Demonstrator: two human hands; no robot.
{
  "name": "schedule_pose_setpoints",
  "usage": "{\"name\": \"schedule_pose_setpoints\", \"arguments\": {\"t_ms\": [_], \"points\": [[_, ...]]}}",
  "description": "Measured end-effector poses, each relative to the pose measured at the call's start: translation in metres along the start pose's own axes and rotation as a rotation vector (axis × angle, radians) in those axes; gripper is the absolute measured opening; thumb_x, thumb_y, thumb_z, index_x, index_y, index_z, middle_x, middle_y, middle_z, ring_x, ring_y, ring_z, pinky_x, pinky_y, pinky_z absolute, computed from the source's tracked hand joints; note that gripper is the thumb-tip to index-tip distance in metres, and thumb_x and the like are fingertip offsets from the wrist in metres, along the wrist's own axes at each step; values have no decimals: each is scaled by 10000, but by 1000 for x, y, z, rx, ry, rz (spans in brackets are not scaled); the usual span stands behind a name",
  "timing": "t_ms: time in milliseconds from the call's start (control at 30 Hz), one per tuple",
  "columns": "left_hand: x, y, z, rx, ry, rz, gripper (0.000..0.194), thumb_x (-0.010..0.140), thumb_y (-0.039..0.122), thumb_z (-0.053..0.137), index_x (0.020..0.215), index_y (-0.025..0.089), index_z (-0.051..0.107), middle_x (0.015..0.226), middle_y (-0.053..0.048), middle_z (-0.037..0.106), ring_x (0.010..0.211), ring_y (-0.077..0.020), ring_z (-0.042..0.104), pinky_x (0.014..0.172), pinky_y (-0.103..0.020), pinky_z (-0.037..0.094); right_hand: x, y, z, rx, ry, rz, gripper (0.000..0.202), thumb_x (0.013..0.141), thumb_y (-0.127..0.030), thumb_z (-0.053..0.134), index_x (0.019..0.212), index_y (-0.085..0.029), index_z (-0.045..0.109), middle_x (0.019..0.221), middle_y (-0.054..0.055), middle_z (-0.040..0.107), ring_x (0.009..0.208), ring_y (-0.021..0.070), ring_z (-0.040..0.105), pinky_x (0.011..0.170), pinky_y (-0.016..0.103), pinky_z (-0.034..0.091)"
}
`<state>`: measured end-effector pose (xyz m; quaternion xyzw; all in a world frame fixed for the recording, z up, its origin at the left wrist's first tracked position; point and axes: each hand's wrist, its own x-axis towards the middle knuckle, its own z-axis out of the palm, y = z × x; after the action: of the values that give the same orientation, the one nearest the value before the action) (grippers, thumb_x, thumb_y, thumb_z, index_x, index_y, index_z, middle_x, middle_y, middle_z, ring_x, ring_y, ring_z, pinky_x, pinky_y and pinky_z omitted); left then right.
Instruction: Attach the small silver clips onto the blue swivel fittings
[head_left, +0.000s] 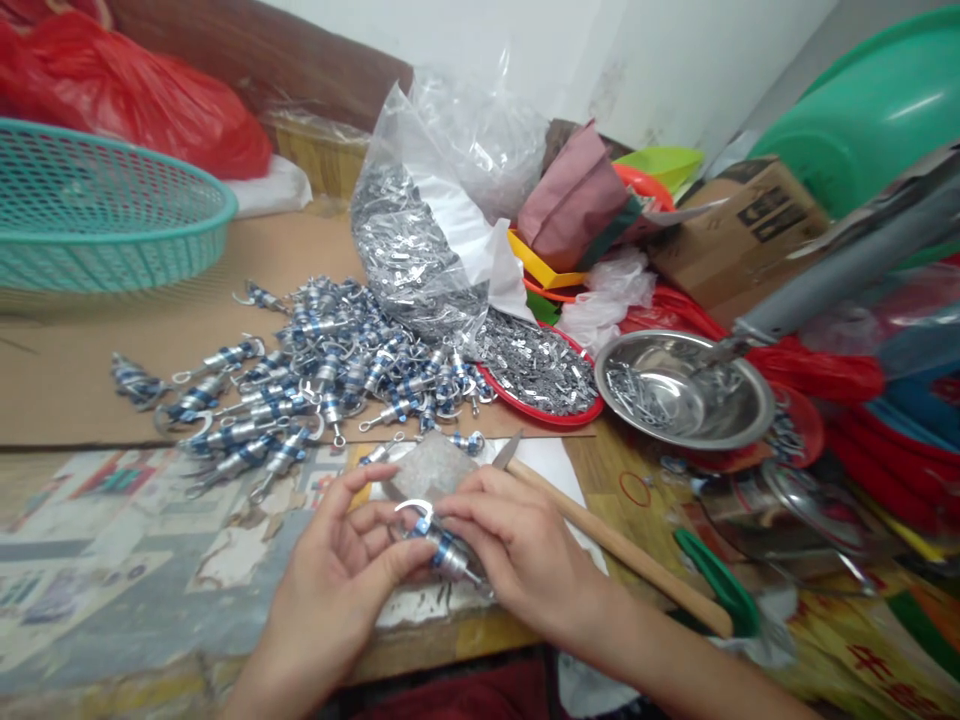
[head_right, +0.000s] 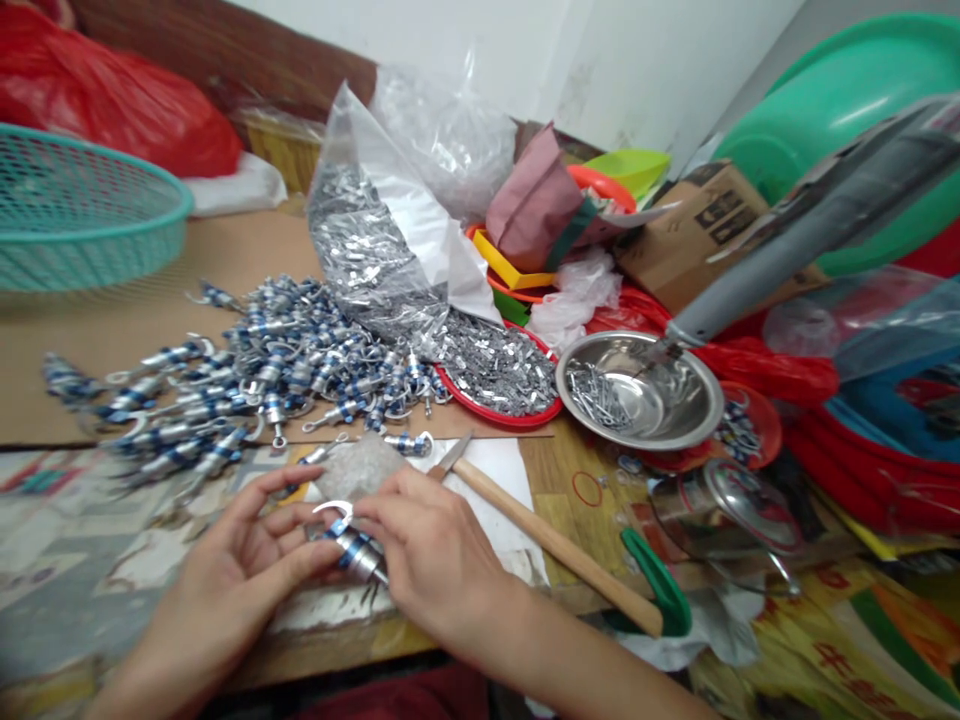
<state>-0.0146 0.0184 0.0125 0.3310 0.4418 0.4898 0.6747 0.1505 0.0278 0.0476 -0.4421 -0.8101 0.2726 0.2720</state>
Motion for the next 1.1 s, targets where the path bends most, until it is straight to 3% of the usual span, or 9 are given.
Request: {"name": "schedule_pose_setpoints", "arguments": {"t_ms": [133,367,600,800,900,967,1000,1033,1100], "points": [[0,-1,0,-9,-7,14,607,607,181,786,1080,211,406,688,42,677,648,-158,689,598,-274,597,0,-4,0,-87,-78,0,231,870,-81,458,943,-182,653,838,47,586,773,153,553,691,241,449],[1,3,5,-39,30,7,639,554,164,790,1065,182,408,648,27,688,616,-166,682,534,-259,593,0,-9,-1,-176,-135,-48,317,867,-90,447,1118,-197,608,843,54,577,761,166,552,651,251,443],[3,0,4,-47,44,-1,655,536,158,800,1065,185,415,647,30,692,621,-162,682,571,-283,601,12,-5,-4,-144,-125,-22,183,817,-71,510,901,-130,661,794,56,629,744,160,581,652,246,429],[1,1,4,-40,54,4,652,538,157,799,1067,186,420,643,28,689,614,-161,684,544,-243,587,22,-4,3,-33,29,-24,97,789,-100,596,744,-138,673,679,23,631,651,131,579,597,219,423],[-2,3,6,-35,58,-7,607,579,147,776,1073,199,427,667,32,683,620,-165,686,560,-277,598,9,3,-8,27,297,-45,125,834,-118,547,785,-168,651,723,13,641,685,122,590,638,213,449],[-3,3,7,-46,66,-9,582,592,133,764,1067,206,437,677,37,673,620,-173,686,566,-319,609,-9,17,-22,-81,487,41,91,851,-164,532,850,-181,622,792,24,642,731,136,596,668,235,464],[-3,3,7,-51,69,-9,579,592,130,764,1066,207,440,678,39,669,619,-177,686,567,-337,613,-19,27,-30,-183,509,107,82,848,-205,546,892,-181,611,827,37,639,758,155,600,678,257,470],[-3,3,7,-52,63,-8,583,590,131,767,1066,207,439,677,40,667,618,-181,687,568,-349,615,-29,37,-37,-300,447,168,140,832,-253,571,943,-175,605,856,53,638,784,182,605,687,286,477],[-2,1,5,-48,44,-12,601,586,146,780,1071,205,429,683,33,671,627,-195,695,581,-368,618,-47,56,-47,-472,205,275,248,815,-315,587,1014,-169,605,878,73,641,814,226,619,696,333,488]]}}
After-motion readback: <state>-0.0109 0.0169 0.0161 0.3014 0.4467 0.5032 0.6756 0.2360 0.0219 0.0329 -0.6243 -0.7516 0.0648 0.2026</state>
